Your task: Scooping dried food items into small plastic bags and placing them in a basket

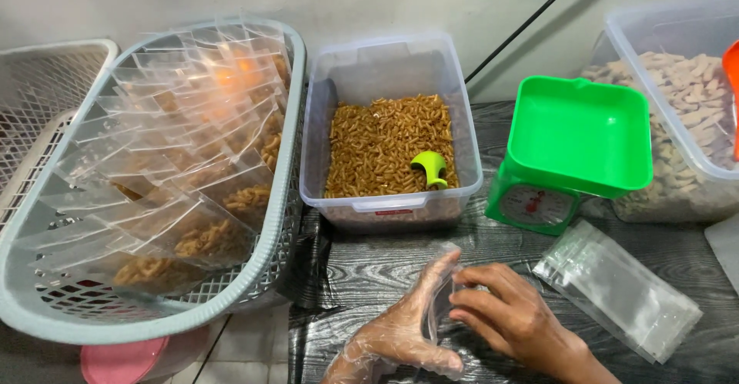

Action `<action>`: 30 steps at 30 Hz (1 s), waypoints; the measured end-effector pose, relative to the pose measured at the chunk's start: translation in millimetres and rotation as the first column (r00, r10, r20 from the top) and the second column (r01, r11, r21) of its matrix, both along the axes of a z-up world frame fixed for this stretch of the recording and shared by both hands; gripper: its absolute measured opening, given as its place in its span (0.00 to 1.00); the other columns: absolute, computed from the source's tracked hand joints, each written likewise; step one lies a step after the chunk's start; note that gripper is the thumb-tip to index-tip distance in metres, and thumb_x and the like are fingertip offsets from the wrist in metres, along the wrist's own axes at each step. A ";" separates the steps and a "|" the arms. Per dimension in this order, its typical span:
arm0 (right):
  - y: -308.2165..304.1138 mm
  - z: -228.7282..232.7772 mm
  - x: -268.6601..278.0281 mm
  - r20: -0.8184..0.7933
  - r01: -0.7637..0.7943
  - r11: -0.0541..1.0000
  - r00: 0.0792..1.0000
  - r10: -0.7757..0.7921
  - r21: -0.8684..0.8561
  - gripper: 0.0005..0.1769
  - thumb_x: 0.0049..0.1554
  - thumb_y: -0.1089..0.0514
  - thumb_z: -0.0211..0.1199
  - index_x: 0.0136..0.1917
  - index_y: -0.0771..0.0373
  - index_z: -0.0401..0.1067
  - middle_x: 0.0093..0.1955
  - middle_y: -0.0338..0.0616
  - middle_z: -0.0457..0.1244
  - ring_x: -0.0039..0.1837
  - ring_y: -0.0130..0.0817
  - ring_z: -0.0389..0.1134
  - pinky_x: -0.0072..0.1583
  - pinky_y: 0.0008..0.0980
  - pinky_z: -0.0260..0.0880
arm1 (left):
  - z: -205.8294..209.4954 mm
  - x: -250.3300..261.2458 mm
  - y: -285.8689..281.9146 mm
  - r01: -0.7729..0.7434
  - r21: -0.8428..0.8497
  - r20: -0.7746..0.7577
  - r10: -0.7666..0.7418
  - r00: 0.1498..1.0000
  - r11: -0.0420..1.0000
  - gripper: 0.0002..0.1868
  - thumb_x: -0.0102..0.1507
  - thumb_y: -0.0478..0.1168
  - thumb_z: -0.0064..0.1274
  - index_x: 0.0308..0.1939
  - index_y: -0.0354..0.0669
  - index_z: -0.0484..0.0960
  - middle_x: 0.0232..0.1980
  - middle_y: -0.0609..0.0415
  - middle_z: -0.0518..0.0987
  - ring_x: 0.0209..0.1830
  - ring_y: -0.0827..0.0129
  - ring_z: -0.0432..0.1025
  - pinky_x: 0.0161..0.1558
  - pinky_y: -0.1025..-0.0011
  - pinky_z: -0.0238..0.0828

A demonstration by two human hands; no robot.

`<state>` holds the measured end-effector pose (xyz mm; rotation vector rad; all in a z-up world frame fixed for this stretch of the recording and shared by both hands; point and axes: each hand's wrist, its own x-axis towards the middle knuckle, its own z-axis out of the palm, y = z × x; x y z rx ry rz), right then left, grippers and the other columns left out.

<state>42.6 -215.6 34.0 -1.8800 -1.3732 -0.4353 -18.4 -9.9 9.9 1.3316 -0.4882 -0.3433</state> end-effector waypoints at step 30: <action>-17.4 7.4 19.5 -0.429 -0.216 0.974 0.888 0.167 -0.069 0.12 0.64 0.56 0.54 0.52 0.61 0.77 0.56 0.45 0.74 0.58 0.39 0.78 0.57 0.33 0.77 | 22.3 -13.2 34.5 0.152 0.412 -0.153 -0.096 0.984 0.898 0.77 0.44 0.77 0.54 0.79 0.50 0.22 0.85 0.42 0.29 0.85 0.55 0.29 0.77 0.57 0.28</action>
